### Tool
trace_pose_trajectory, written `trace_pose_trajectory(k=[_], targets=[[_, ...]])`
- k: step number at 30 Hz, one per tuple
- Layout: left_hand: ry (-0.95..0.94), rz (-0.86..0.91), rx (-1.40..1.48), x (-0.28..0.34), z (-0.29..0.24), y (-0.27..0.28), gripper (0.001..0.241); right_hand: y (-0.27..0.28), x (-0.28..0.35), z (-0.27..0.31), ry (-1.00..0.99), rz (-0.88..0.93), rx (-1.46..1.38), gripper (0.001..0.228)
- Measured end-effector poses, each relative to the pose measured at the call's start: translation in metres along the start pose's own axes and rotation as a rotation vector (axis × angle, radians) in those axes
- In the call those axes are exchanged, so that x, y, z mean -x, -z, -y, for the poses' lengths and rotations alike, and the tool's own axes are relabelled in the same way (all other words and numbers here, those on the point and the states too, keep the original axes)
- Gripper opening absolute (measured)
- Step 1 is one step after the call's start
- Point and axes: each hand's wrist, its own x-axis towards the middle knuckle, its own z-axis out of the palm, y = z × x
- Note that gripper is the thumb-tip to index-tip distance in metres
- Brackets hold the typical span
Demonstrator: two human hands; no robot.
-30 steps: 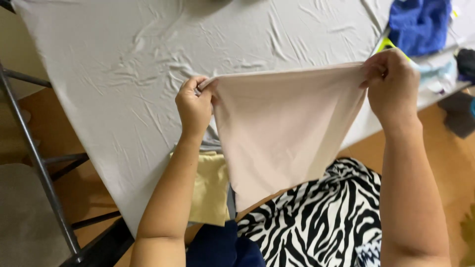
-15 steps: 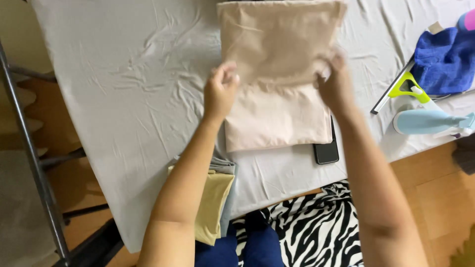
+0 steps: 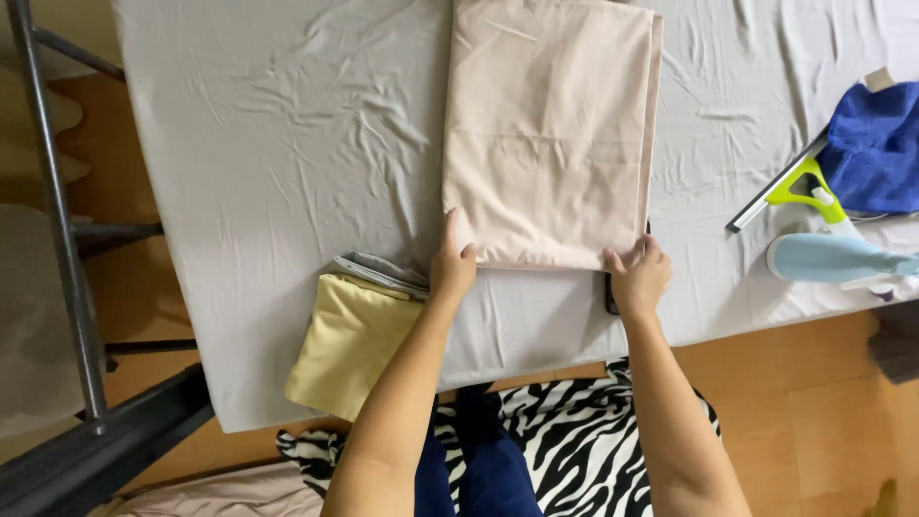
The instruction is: The person places a pillow into a teal floral pillowcase and smooths it out. They then fold a grey towel, a yellow cloth, and a pink cloth on the bed, stacking them neatly.
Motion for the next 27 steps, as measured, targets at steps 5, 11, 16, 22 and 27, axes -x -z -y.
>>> trace_pose_trajectory(k=[5, 11, 16, 22, 27], targets=[[-0.194, -0.137, 0.138, 0.024, -0.031, 0.018, 0.058, -0.006, -0.016, -0.029, 0.16, -0.05, 0.098, 0.07], [-0.081, -0.219, 0.069, 0.043, -0.029, 0.041, 0.038, -0.017, -0.023, -0.04, -0.078, 0.383, -0.118, 0.049], [-0.042, -0.144, 0.259, 0.052, -0.021, 0.078, 0.036, 0.043, 0.017, -0.032, -0.449, 0.621, -0.788, 0.04], [0.246, 0.084, 0.657, 0.032, -0.051, 0.1, 0.035, 0.047, 0.011, -0.048, -0.627, 0.69, -1.278, 0.03], [0.091, 0.062, 0.764, -0.047, -0.083, 0.082, 0.031, 0.032, -0.056, 0.003, -0.433, 0.364, -1.638, 0.009]])
